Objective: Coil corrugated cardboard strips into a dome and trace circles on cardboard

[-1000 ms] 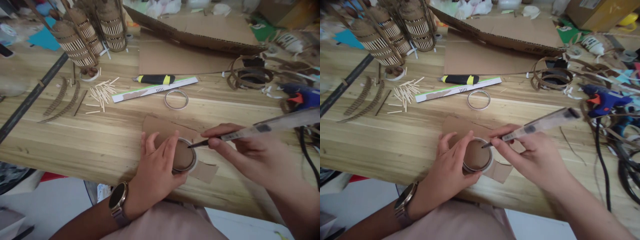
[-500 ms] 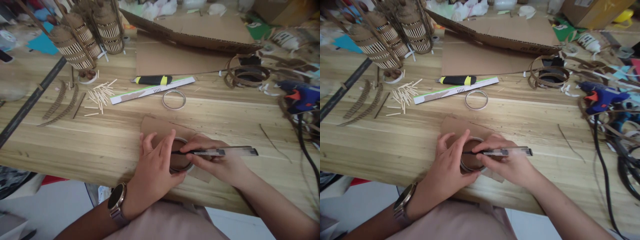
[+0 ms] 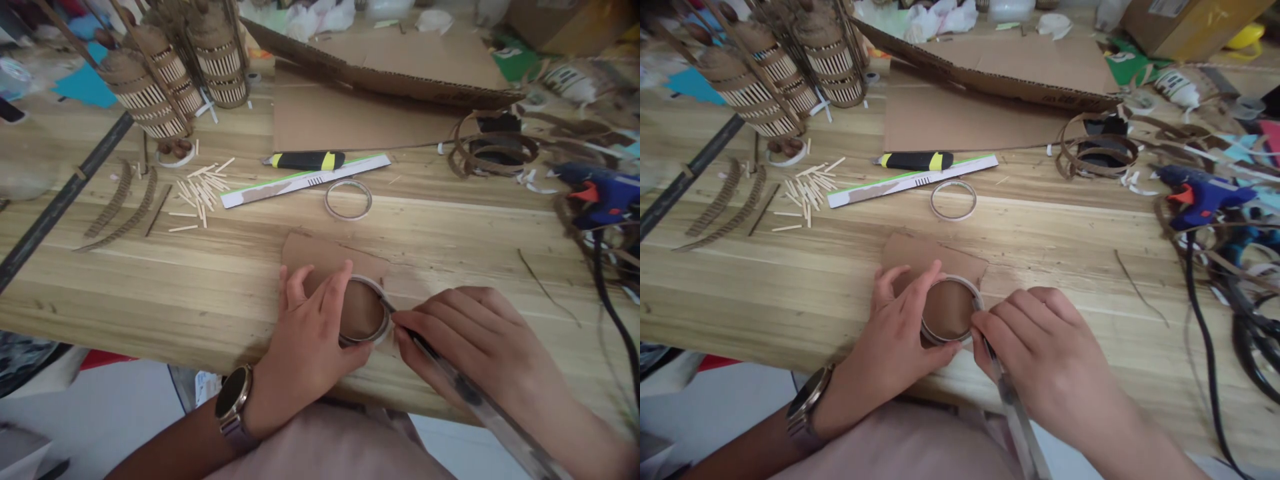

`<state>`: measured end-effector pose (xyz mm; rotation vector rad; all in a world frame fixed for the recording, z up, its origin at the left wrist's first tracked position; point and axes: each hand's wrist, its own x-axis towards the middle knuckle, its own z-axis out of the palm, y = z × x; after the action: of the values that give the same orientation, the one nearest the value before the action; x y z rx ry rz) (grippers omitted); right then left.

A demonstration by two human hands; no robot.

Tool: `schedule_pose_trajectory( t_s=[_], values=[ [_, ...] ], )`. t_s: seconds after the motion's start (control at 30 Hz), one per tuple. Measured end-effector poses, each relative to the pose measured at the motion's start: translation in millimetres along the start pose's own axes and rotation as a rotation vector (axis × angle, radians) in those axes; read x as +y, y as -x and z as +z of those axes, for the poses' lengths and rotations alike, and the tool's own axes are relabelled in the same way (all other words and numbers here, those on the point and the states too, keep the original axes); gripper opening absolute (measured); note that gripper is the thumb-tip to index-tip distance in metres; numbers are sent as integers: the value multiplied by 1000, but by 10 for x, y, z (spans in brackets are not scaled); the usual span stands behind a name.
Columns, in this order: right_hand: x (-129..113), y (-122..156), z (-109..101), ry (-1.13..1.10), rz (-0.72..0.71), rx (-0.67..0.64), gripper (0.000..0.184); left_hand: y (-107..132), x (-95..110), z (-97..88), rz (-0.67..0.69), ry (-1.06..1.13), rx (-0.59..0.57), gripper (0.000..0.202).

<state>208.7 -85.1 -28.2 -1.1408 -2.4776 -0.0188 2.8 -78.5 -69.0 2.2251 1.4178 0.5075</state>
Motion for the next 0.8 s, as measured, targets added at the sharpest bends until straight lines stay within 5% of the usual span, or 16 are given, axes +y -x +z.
schedule_pose_trajectory(
  t_s=[0.27, 0.53, 0.8],
  values=[
    [143, -169, -278, -226, 236, -11, 17, -12, 8, -21, -26, 22, -34, 93],
    [192, -428, -109, -447, 279, -297, 24, -14, -13, -16, 13, 17, -8, 94],
    [235, -507, -29, -400, 217, -411, 25, -18, -7, -22, 13, 16, -6, 94]
  ],
)
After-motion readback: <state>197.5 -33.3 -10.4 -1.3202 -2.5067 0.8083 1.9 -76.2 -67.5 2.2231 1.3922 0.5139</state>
